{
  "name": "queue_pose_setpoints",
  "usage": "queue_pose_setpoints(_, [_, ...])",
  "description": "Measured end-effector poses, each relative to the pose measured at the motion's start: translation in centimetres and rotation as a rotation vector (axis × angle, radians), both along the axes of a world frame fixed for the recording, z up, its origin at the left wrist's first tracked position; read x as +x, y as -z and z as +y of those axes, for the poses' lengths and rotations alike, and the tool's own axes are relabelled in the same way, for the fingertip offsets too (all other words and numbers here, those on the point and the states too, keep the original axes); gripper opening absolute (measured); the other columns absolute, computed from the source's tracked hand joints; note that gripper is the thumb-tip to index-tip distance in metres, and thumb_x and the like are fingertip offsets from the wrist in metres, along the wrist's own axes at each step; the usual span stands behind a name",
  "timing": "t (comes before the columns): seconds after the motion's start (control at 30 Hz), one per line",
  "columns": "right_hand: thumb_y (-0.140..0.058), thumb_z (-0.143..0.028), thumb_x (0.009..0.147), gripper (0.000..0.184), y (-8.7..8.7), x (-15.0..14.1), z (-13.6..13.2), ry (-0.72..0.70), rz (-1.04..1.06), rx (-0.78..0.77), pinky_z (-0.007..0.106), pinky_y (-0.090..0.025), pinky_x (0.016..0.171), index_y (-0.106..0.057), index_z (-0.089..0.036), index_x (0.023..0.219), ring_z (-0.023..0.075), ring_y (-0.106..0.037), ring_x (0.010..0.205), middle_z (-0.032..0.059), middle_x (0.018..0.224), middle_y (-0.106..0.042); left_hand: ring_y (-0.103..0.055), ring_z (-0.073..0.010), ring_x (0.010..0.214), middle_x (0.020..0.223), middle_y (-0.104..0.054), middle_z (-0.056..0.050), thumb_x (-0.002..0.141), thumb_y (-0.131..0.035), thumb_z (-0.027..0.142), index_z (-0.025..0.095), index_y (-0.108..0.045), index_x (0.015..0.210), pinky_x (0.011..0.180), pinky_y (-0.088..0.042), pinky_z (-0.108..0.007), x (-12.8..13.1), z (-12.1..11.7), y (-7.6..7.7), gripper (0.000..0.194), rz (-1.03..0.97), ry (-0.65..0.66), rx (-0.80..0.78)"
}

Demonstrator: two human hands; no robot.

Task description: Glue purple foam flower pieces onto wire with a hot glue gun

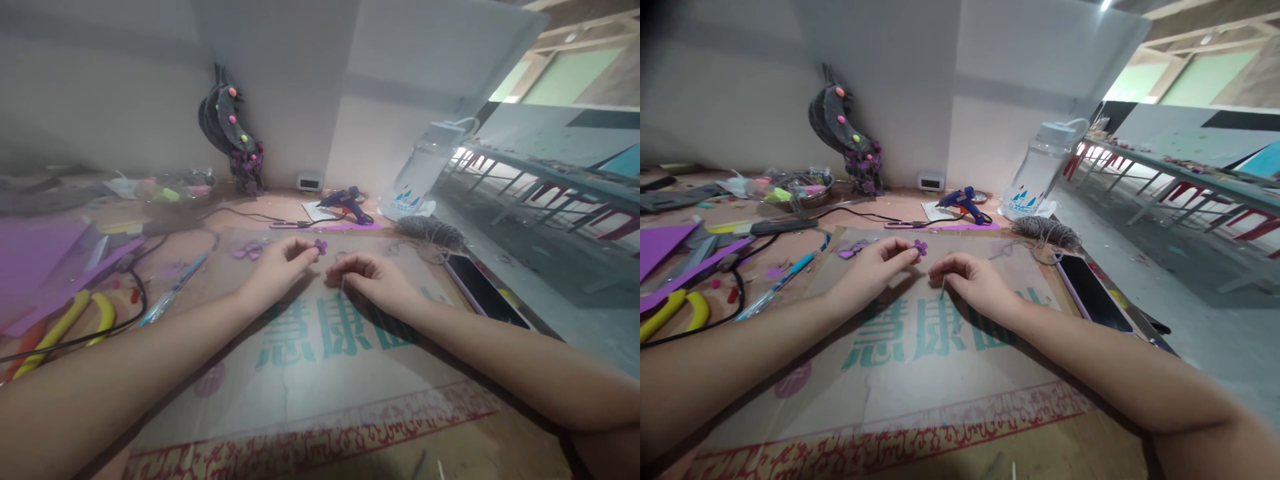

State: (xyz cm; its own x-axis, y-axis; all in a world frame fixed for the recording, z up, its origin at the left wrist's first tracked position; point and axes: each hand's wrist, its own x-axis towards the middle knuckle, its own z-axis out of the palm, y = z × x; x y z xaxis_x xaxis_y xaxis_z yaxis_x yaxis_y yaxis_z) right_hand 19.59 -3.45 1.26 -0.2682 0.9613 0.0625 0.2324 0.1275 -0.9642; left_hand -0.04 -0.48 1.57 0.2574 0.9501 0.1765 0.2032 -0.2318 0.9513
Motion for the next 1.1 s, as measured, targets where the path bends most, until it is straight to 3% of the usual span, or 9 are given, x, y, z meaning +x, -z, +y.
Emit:
queue_pose_setpoints(0.13, [-0.061,-0.020,0.079,0.009,-0.2,-0.1,-0.5,0.024,-0.049,-0.042,0.033,-0.056,0.076,-0.070,-0.018,0.083,0.0161,-0.071,0.076,0.0033,0.080,-0.074,-0.066,-0.0186,0.083,0.089,-0.072,-0.004,0.080,-0.062,0.036,0.017,-0.065,0.085,0.070,-0.052,-0.029,0.1,-0.3,-0.2,0.020,0.083,0.007,-0.021])
queue_pose_setpoints(0.2, [-0.063,-0.023,0.080,0.011,-0.6,0.0,-0.7,0.021,-0.099,0.017,0.034,-0.057,0.075,-0.071,-0.020,0.086,0.0174,-0.071,0.077,0.0036,0.081,-0.075,-0.066,-0.0190,0.082,0.088,-0.072,-0.005,0.079,-0.063,0.037,0.016,-0.065,0.085,0.069,-0.052,-0.029,0.2,-0.3,-0.2,0.021,0.119,0.017,-0.040])
queue_pose_setpoints(0.4, [-0.058,-0.023,0.087,0.018,-3.1,1.1,-1.0,-0.051,-0.567,0.635,0.034,-0.054,0.075,-0.074,-0.024,0.094,0.0196,-0.069,0.081,0.0051,0.090,-0.074,-0.067,-0.0175,0.080,0.089,-0.073,-0.005,0.079,-0.065,0.035,0.016,-0.067,0.087,0.072,-0.051,-0.029,0.3,-0.2,0.4,0.021,0.088,0.112,0.011])
queue_pose_setpoints(0.5, [-0.053,-0.022,0.090,0.023,-2.9,1.6,-0.5,-0.056,-0.692,0.809,0.033,-0.053,0.073,-0.073,-0.023,0.100,0.0197,-0.067,0.081,0.0065,0.089,-0.074,-0.067,-0.0179,0.081,0.092,-0.074,-0.005,0.082,-0.062,0.034,0.017,-0.069,0.093,0.072,-0.051,-0.029,0.3,-0.4,0.7,0.021,0.114,0.165,0.041])
queue_pose_setpoints(0.7, [-0.049,-0.027,0.093,0.023,-0.8,1.9,0.5,0.001,-0.728,0.765,0.033,-0.052,0.076,-0.072,-0.028,0.098,0.0189,-0.068,0.083,0.0019,0.095,-0.075,-0.068,-0.0181,0.082,0.092,-0.074,-0.004,0.086,-0.057,0.039,0.021,-0.067,0.110,0.072,-0.051,-0.028,0.2,-0.6,1.3,0.032,0.194,0.197,0.111])
queue_pose_setpoints(0.97, [-0.048,-0.026,0.093,0.022,-0.7,1.8,0.7,0.020,-0.688,0.771,0.034,-0.050,0.075,-0.070,-0.024,0.091,0.0202,-0.067,0.083,0.0043,0.090,-0.074,-0.066,-0.0206,0.101,0.111,-0.073,-0.004,0.088,-0.056,0.040,0.024,-0.071,0.111,0.091,-0.048,-0.033,0.1,-0.7,0.8,0.032,0.295,0.211,0.204])
queue_pose_setpoints(1.1, [-0.046,-0.024,0.093,0.023,-0.6,1.9,0.7,-0.032,-0.700,0.776,0.034,-0.050,0.074,-0.069,-0.024,0.094,0.0196,-0.066,0.083,0.0046,0.090,-0.072,-0.066,-0.0205,0.099,0.108,-0.074,-0.003,0.087,-0.056,0.033,0.023,-0.072,0.107,0.089,-0.049,-0.033,0.0,-0.7,0.6,0.027,0.317,0.203,0.224])
